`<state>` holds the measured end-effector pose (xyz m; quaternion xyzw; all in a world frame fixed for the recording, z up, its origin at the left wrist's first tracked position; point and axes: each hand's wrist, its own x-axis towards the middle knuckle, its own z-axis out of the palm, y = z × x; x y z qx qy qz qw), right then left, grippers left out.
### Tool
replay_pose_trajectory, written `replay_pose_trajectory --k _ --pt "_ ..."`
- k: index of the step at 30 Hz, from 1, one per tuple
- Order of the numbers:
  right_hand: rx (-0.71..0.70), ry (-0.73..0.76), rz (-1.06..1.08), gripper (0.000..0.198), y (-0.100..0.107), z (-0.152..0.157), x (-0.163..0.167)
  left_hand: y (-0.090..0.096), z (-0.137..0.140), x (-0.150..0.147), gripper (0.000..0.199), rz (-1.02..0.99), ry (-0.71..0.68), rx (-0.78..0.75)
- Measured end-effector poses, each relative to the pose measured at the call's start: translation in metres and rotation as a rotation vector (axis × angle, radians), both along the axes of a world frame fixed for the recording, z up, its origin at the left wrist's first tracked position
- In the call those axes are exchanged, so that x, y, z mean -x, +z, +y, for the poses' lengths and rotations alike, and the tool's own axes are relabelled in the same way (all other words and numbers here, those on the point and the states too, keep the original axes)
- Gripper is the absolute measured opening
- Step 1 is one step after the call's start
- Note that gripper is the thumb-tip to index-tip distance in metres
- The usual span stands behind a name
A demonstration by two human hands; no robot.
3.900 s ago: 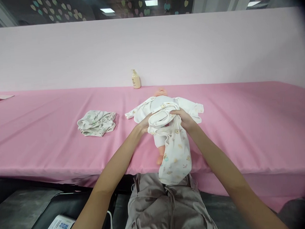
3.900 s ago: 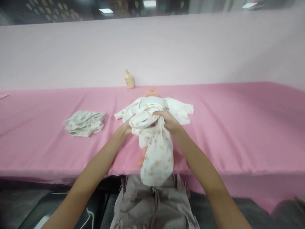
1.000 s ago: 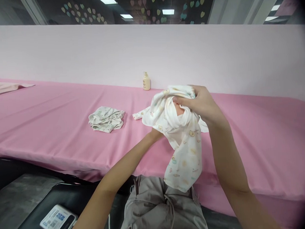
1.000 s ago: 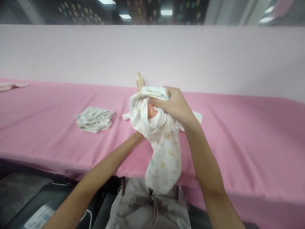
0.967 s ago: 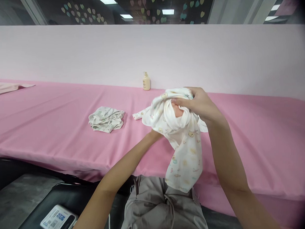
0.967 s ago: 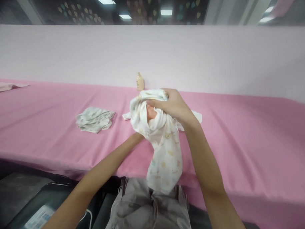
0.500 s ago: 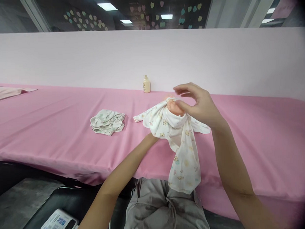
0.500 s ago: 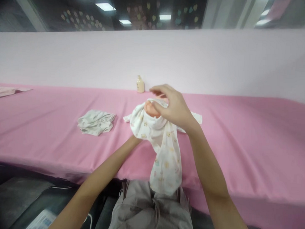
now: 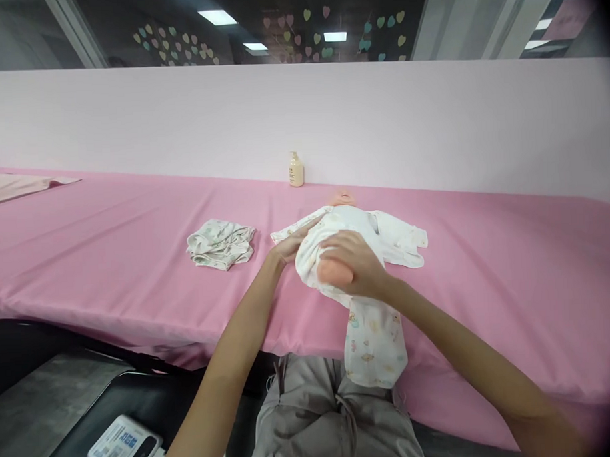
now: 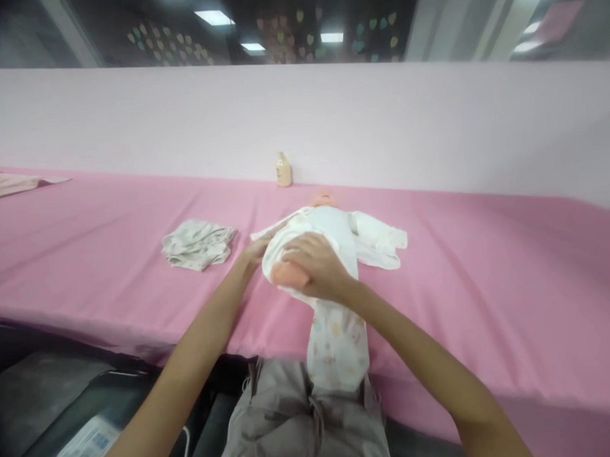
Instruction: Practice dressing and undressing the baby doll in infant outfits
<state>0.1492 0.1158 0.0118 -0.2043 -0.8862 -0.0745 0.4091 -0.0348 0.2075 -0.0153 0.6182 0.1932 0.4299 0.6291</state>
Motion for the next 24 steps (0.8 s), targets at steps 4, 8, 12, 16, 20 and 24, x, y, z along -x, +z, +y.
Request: replay_pose_trajectory --k 4,8,12,16,20,24 --pt "-0.004 -0.035 -0.35 0.026 -0.025 -0.012 0.014 0.008 -0.003 0.0 0.054 0.008 -0.093 0.07" --pt "0.182 -0.129 -0.43 0.04 -0.042 -0.024 0.02 0.014 -0.012 -0.011 0.059 0.36 -0.091 -0.154" --pt "0.438 -0.012 -0.482 0.062 -0.029 -0.034 0.01 0.008 -0.008 -0.017 0.053 0.483 -0.021 -0.327" --pt "0.826 0.281 -0.305 0.052 -0.001 -0.02 -0.021 0.001 0.009 -0.007 0.048 0.577 0.226 -0.301" --pt "0.856 -0.008 0.283 0.035 0.002 0.016 -0.054 0.012 0.009 -0.011 0.051 0.687 0.552 -0.53" --pt "0.723 -0.294 0.176 0.024 -0.018 0.036 -0.065 0.023 -0.013 -0.047 0.038 0.666 0.486 -0.798"
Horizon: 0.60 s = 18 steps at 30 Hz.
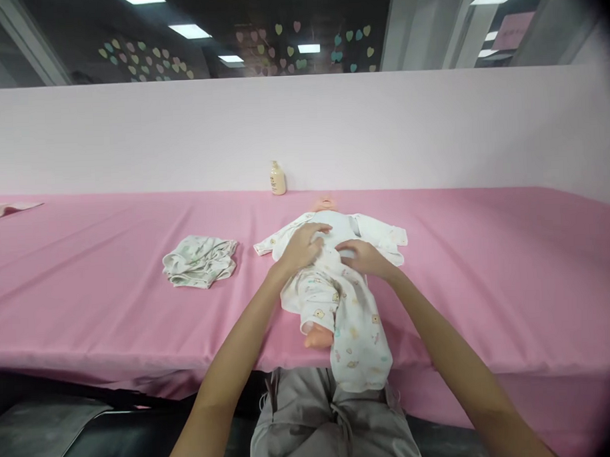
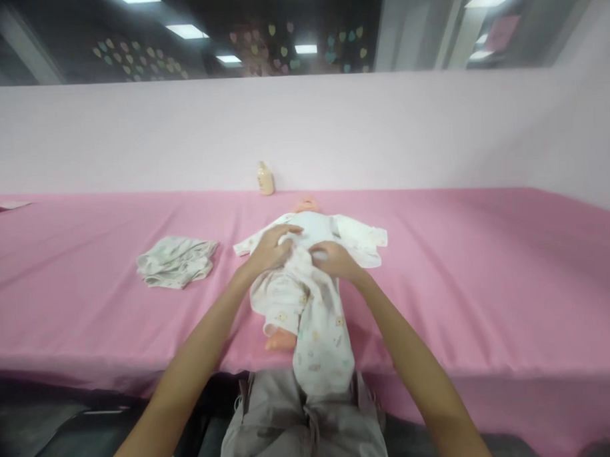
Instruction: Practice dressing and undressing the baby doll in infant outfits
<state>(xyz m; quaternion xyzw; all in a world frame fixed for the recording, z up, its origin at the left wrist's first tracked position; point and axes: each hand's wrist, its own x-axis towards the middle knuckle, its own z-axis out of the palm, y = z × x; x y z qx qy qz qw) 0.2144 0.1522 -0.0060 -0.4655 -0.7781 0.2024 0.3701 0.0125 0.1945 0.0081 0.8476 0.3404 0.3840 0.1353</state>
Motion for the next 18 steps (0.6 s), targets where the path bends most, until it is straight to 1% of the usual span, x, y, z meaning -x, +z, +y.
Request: replay_pose_trajectory --k 2,4,6,8,10,12,14,15,16,18 --pt "0.007 0.102 -0.05 0.017 -0.008 -0.001 0.004 -0.001 -0.008 -0.017 0.028 0.123 -0.088 0.025" --pt "0.016 0.154 -0.012 0.013 -0.014 -0.005 0.011 -0.006 -0.011 -0.025 0.035 0.208 -0.097 0.032" --pt "0.058 0.154 0.076 0.009 -0.017 -0.007 0.017 -0.01 -0.01 -0.024 0.043 0.215 -0.099 0.058" --pt "0.121 0.147 0.219 0.008 -0.019 -0.005 0.022 -0.011 -0.008 -0.019 0.043 0.206 -0.124 0.116" --pt "0.194 0.12 0.425 0.015 -0.02 0.0 0.022 -0.008 -0.008 -0.012 0.033 0.219 -0.163 0.178" --pt "0.249 0.063 0.655 0.023 -0.019 0.005 0.02 -0.003 -0.01 -0.007 0.023 0.262 -0.233 0.246" --pt "0.29 0.004 0.803 0.028 -0.017 0.008 0.015 0.003 -0.014 -0.003 0.02 0.279 -0.301 0.327" --pt "0.315 -0.008 0.811 0.029 -0.015 0.008 0.012 0.006 -0.016 -0.002 0.019 0.261 -0.319 0.36" --pt "0.337 0.001 0.771 0.029 -0.014 0.006 0.01 0.008 -0.018 -0.001 0.019 0.22 -0.323 0.379" --pt "0.351 0.093 0.596 0.023 -0.01 0.001 0.006 0.011 -0.019 0.001 0.022 0.067 -0.298 0.383"
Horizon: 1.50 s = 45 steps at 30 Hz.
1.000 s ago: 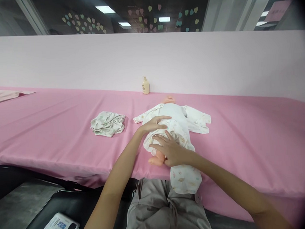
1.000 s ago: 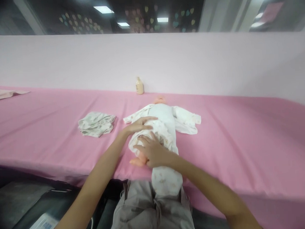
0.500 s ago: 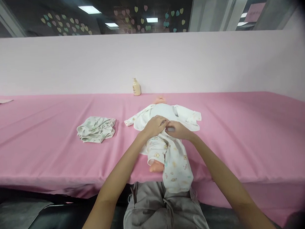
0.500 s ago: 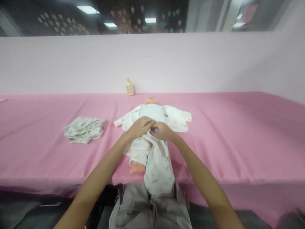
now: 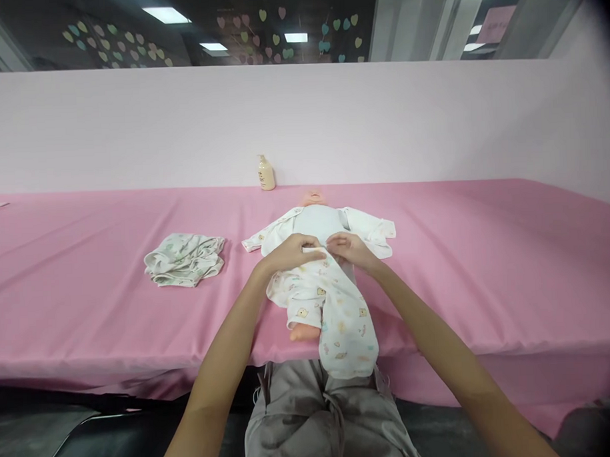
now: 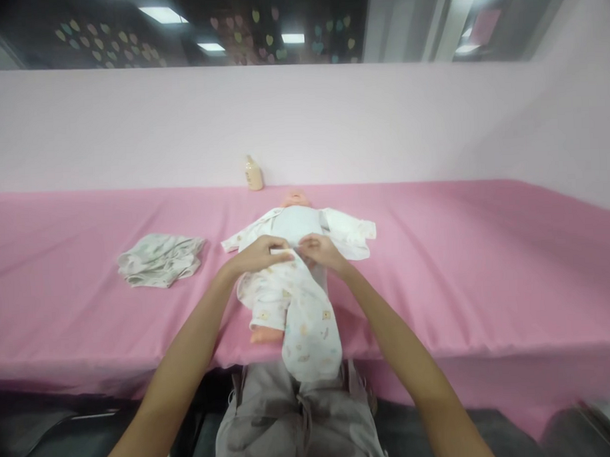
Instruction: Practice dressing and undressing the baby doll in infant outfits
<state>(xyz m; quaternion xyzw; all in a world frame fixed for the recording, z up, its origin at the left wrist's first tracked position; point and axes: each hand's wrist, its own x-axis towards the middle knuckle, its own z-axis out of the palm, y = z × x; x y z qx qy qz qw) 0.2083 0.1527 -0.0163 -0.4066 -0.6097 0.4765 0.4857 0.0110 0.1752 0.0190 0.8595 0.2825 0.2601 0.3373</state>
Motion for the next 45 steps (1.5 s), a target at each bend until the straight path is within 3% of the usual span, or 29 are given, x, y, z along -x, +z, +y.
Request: replay_pose_trajectory --k 3,6,8,11,14,17,21,23,26,29,34,37,40,45 --pt "-0.091 0.238 -0.167 0.015 0.003 -0.01 0.002 0.0 0.004 0.003 0.025 -0.313 0.17 0.068" --pt "-0.12 0.273 -0.148 0.018 0.001 -0.014 0.012 -0.004 0.009 0.004 0.029 -0.505 0.278 0.177" --pt "-0.113 0.173 -0.072 0.017 -0.003 -0.011 0.019 -0.005 0.01 0.003 0.032 -0.446 0.227 0.245" --pt "-0.077 -0.023 0.072 0.018 -0.007 -0.004 0.024 -0.005 0.004 -0.001 0.032 -0.159 0.093 0.313" --pt "-0.002 -0.158 0.185 0.022 -0.005 -0.001 0.021 -0.004 -0.002 -0.004 0.03 -0.011 0.067 0.287" --pt "0.052 -0.056 0.293 0.022 0.001 -0.005 0.017 -0.005 -0.003 -0.006 0.029 -0.237 0.118 0.311" --pt "0.16 0.163 0.2 0.027 0.005 -0.013 0.013 -0.011 0.002 -0.008 0.035 -0.464 0.064 0.596" --pt "0.217 0.148 0.16 0.031 0.003 -0.012 0.012 -0.016 0.003 -0.01 0.034 -0.488 0.014 0.699" --pt "0.237 0.098 0.283 0.03 -0.002 -0.006 0.011 -0.021 0.006 -0.013 0.033 -0.509 -0.019 0.79" --pt "0.258 0.09 0.411 0.027 -0.006 0.001 0.01 -0.02 0.005 -0.011 0.036 -0.436 -0.039 0.77" --pt "0.206 0.108 0.428 0.027 -0.009 0.001 0.008 -0.013 -0.001 -0.006 0.038 -0.113 0.012 0.538" --pt "0.167 0.188 0.309 0.033 -0.009 -0.001 0.004 -0.016 0.0 -0.009 0.038 -0.308 0.04 0.601" --pt "0.218 0.238 0.24 0.036 -0.009 0.001 0.002 -0.023 0.004 -0.013 0.039 -0.512 0.032 0.725" --pt "0.271 0.114 0.375 0.027 -0.012 0.008 0.01 -0.024 0.006 -0.011 0.037 -0.522 0.022 0.833"
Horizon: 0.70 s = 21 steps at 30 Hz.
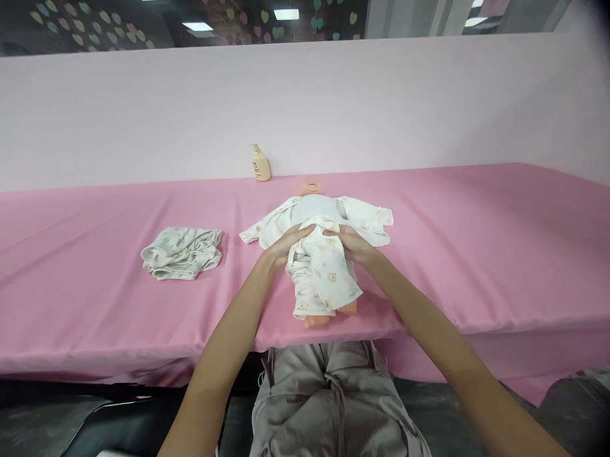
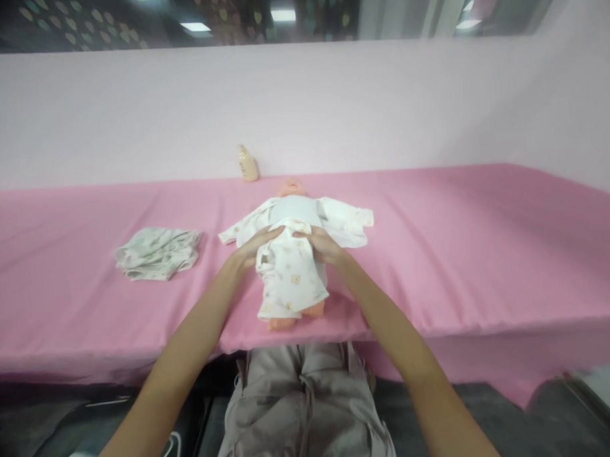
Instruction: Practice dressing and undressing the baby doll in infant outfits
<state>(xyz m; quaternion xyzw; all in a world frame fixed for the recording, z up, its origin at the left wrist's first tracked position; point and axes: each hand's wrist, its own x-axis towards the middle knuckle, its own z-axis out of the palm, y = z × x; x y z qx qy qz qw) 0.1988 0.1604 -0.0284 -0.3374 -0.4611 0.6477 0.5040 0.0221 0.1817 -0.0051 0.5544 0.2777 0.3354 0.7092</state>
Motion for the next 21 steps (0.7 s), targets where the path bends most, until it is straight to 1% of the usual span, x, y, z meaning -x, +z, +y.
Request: replay_pose_trajectory --k 2,4,6,7,11,13,14,15,17,19,21 --pt "-0.003 -0.059 0.029 0.025 -0.001 0.002 0.003 0.003 -0.001 0.005 0.036 0.068 -0.061 -0.014" --pt "-0.016 -0.093 0.036 0.025 -0.001 0.002 0.004 0.005 -0.001 0.009 0.036 0.187 -0.116 -0.055" --pt "-0.025 -0.085 0.021 0.027 0.001 0.0 0.003 0.005 0.0 0.01 0.035 0.263 -0.1 -0.114" --pt "-0.028 -0.056 -0.004 0.028 0.002 -0.002 0.003 0.004 0.001 0.01 0.034 0.249 -0.049 -0.15" --pt "-0.065 0.133 -0.2 0.04 0.006 -0.009 0.0 -0.004 0.01 0.002 0.027 0.036 0.272 -0.273" --pt "-0.069 0.163 -0.201 0.045 0.005 -0.011 0.0 -0.009 0.013 -0.001 0.028 -0.034 0.351 -0.27" --pt "-0.06 0.154 -0.163 0.046 0.004 -0.01 0.001 -0.01 0.014 -0.002 0.028 -0.068 0.358 -0.252" --pt "-0.046 0.137 -0.115 0.045 0.001 -0.008 0.001 -0.011 0.014 -0.003 0.029 -0.104 0.346 -0.229" --pt "-0.023 0.072 -0.021 0.042 -0.004 -0.003 0.001 -0.011 0.013 -0.003 0.03 -0.143 0.26 -0.166" --pt "-0.017 0.011 0.064 0.036 -0.009 0.002 0.002 -0.011 0.01 -0.002 0.031 -0.102 0.136 -0.088" --pt "-0.033 -0.002 0.144 0.03 -0.011 0.005 0.003 -0.01 0.007 -0.001 0.033 -0.01 0.05 -0.016"
